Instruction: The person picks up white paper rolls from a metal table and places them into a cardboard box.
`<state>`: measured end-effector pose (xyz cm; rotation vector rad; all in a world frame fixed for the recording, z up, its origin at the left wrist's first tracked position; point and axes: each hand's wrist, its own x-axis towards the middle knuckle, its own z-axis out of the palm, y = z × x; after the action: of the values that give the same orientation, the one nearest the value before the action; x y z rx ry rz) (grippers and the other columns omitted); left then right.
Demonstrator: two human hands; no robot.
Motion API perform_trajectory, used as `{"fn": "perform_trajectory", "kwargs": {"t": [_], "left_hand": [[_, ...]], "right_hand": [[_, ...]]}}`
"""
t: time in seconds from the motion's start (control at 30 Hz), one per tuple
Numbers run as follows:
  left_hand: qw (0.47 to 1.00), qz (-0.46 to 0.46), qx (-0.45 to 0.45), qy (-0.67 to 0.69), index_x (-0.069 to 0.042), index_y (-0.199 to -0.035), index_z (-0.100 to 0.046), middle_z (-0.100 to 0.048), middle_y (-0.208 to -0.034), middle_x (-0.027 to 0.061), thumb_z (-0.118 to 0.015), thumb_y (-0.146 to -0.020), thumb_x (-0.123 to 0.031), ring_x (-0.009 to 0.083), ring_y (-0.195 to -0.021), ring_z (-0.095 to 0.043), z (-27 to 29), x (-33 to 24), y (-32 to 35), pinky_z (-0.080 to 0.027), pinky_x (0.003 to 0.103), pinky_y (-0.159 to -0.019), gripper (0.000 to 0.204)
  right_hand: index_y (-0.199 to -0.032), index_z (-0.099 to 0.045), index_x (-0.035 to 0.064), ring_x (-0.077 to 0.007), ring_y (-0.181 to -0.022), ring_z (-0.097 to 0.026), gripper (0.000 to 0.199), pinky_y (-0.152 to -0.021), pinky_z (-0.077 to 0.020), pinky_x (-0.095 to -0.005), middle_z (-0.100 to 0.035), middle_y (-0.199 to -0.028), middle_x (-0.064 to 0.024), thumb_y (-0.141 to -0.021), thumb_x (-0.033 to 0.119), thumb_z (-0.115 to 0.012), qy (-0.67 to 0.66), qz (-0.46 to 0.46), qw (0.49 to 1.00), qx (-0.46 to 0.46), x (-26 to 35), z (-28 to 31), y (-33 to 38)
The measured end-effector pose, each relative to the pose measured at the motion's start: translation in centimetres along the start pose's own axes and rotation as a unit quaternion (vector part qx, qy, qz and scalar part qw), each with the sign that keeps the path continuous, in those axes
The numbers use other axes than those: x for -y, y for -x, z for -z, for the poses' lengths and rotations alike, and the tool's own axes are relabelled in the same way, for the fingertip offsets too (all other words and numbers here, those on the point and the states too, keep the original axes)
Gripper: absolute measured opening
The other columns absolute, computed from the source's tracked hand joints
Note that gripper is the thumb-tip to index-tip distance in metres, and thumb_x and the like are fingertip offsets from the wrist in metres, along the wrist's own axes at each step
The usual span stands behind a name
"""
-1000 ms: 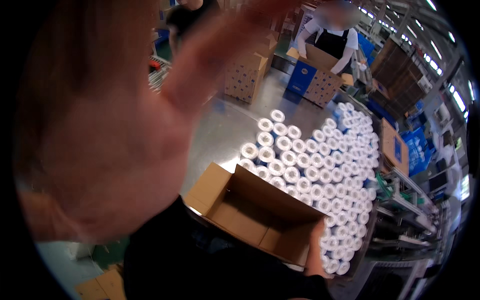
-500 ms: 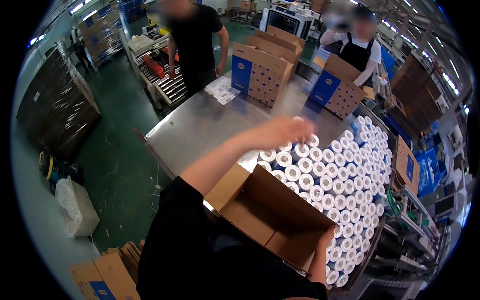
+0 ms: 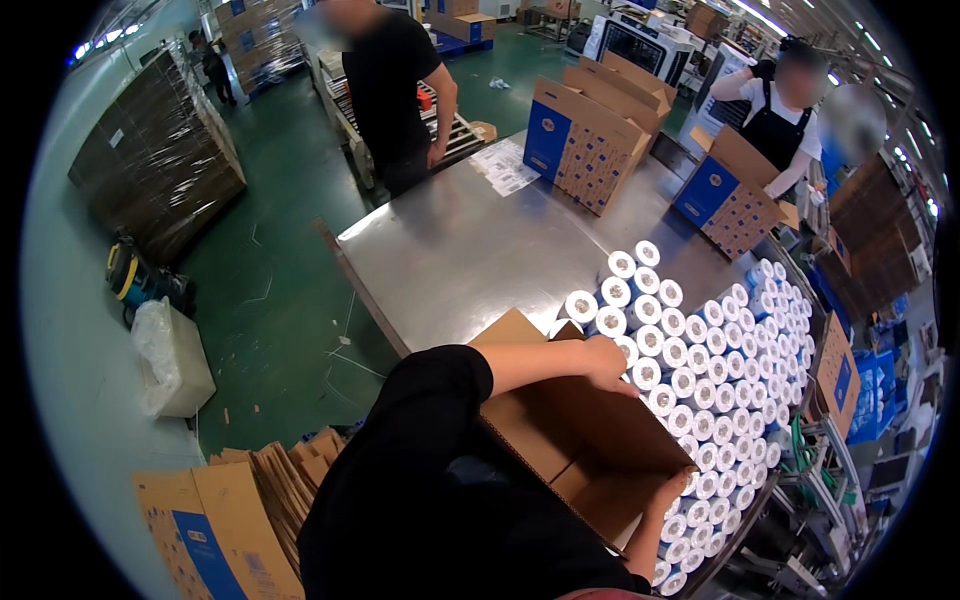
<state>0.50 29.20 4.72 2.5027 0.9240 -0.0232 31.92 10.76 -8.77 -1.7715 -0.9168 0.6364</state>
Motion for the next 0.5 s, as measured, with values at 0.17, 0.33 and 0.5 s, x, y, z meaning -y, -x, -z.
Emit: {"fn": "perform_trajectory", "kwargs": {"t": [0.17,0.33,0.5], "left_hand": [[1.000,0.001,-0.012,-0.019,-0.001,-0.061,-0.063,-0.060,-0.062,0.0173,-0.032,-0.084,-0.066,0.0350,-0.063,-0.059,-0.6,-0.3,0.6,-0.047,0.043,-0.059,0.076],[0.999,0.004,-0.029,-0.023,-0.001,-0.057,-0.062,-0.059,-0.059,0.0167,-0.034,-0.083,-0.066,0.0344,-0.060,-0.059,-0.8,-0.6,1.5,-0.046,0.042,-0.056,0.076],[0.998,0.003,-0.064,-0.026,-0.001,-0.056,-0.062,-0.059,-0.059,0.0161,-0.036,-0.083,-0.065,0.0344,-0.059,-0.058,-0.8,-0.8,1.6,-0.046,0.042,-0.055,0.074]], "right_hand": [[-0.114,-0.048,-0.0127,-0.0317,-0.101,-0.051,0.079,-0.092,-0.0374,-0.0368,-0.054,-0.112,-0.0237,-0.092,0.059,-0.024,0.005,-0.018,1.000,0.003,1.7,-0.3,0.5],[-0.121,-0.044,-0.0127,-0.0318,-0.108,-0.047,0.079,-0.096,-0.0341,-0.0362,-0.049,-0.122,-0.0243,-0.092,0.059,-0.026,-0.021,-0.033,0.999,0.036,3.3,-0.3,1.2],[-0.117,-0.046,-0.0132,-0.0320,-0.104,-0.049,0.081,-0.093,-0.0367,-0.0376,-0.052,-0.117,-0.0245,-0.091,0.060,-0.026,-0.019,-0.023,1.000,0.006,0.8,-0.1,0.2]]}}
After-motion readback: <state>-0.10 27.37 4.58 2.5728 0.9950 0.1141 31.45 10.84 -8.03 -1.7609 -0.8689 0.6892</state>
